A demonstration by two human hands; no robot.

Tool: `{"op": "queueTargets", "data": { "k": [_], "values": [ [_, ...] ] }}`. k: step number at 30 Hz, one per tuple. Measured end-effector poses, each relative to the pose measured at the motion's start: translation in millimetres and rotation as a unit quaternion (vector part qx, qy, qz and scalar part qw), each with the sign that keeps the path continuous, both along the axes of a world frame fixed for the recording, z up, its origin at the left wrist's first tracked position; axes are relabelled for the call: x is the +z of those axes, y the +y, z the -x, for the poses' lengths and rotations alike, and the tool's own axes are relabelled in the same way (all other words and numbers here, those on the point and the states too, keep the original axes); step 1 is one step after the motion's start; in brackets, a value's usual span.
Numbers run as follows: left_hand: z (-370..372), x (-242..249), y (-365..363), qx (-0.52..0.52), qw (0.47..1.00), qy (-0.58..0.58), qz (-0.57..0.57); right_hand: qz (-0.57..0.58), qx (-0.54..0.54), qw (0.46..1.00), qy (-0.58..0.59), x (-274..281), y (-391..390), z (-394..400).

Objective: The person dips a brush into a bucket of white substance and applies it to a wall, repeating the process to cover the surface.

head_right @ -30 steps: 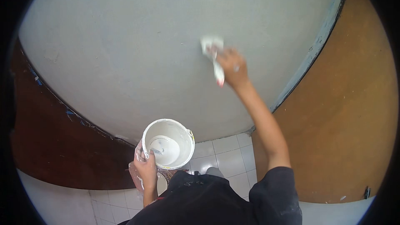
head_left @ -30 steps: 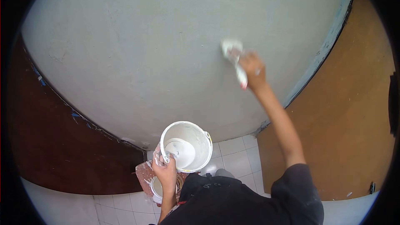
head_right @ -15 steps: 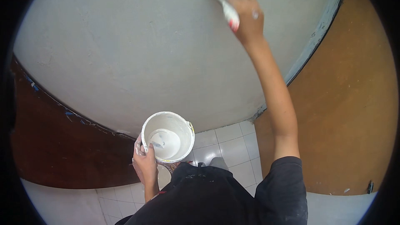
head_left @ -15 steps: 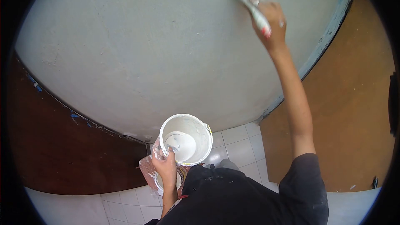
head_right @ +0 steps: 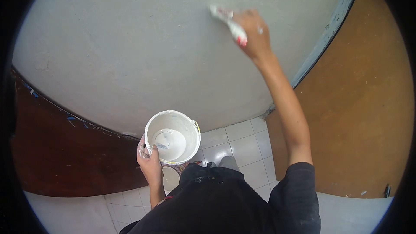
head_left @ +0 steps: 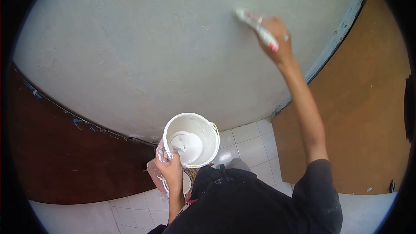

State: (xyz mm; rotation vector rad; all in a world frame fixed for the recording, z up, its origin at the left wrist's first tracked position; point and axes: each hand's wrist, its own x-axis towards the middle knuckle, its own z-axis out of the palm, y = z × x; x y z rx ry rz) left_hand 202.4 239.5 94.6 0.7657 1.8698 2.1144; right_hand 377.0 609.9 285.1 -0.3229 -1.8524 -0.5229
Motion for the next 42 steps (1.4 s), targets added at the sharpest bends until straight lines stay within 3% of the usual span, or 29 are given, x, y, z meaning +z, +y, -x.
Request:
{"op": "queueTargets", "data": {
  "k": [4, 10, 14, 16, 20, 23, 25, 30, 33, 36, 40, 42],
  "values": [
    [-0.5, -2.6, 0.9, -0.002, 1.000, -0.015, -0.012, -0.072, -0.024, 0.994, 0.074, 20.0, 6.7, 9.8],
    [0.7, -4.1, 0.2, 0.010, 1.000, 0.003, 0.003, 0.077, -0.033, 0.994, -0.074, -167.9, -18.1, 33.0],
    [0.7, 2.1, -2.6, 0.007, 1.000, 0.004, 0.024, 0.185, 0.039, 0.974, -0.126, -200.7, -2.1, 25.6],
    [-2.8, 2.9, 0.5, 0.013, 1.000, 0.011, 0.011, 0.187, 0.048, 0.974, -0.115, -148.4, 4.6, 9.0],
    [-1.9, -0.3, 0.1, 0.018, 1.000, 0.007, -0.007, 0.054, -0.015, 0.998, -0.006, -41.6, -0.7, 1.1],
    [-1.8, 0.5, 0.7, 0.014, 1.000, -0.008, -0.013, -0.024, -0.021, 0.997, 0.065, -8.2, 0.1, 2.8],
    [-2.0, 1.1, 0.3, 0.023, 1.000, 0.007, 0.005, 0.009, -0.038, 0.999, 0.036, -45.1, -0.8, 8.7],
    [-8.6, 8.9, 3.8, 0.033, 0.999, 0.013, 0.022, 0.123, -0.003, 0.989, -0.077, -199.7, -10.1, 24.1],
    [-3.7, 9.6, 5.2, 0.022, 0.999, 0.016, 0.024, 0.194, 0.029, 0.974, -0.112, -232.2, -2.6, 23.8],
    [-3.9, 8.7, 3.7, 0.019, 0.999, 0.026, 0.024, 0.195, 0.026, 0.976, -0.088, -163.8, -2.8, 9.1],
    [0.7, 0.5, 0.2, 0.017, 0.999, 0.027, 0.037, 0.064, -0.001, 0.997, 0.041, -64.2, -6.6, 8.6],
    [1.6, -2.6, 0.7, 0.022, 0.999, 0.021, 0.035, 0.031, -0.015, 0.997, 0.071, -43.1, -4.6, 11.9]
  ]
}}
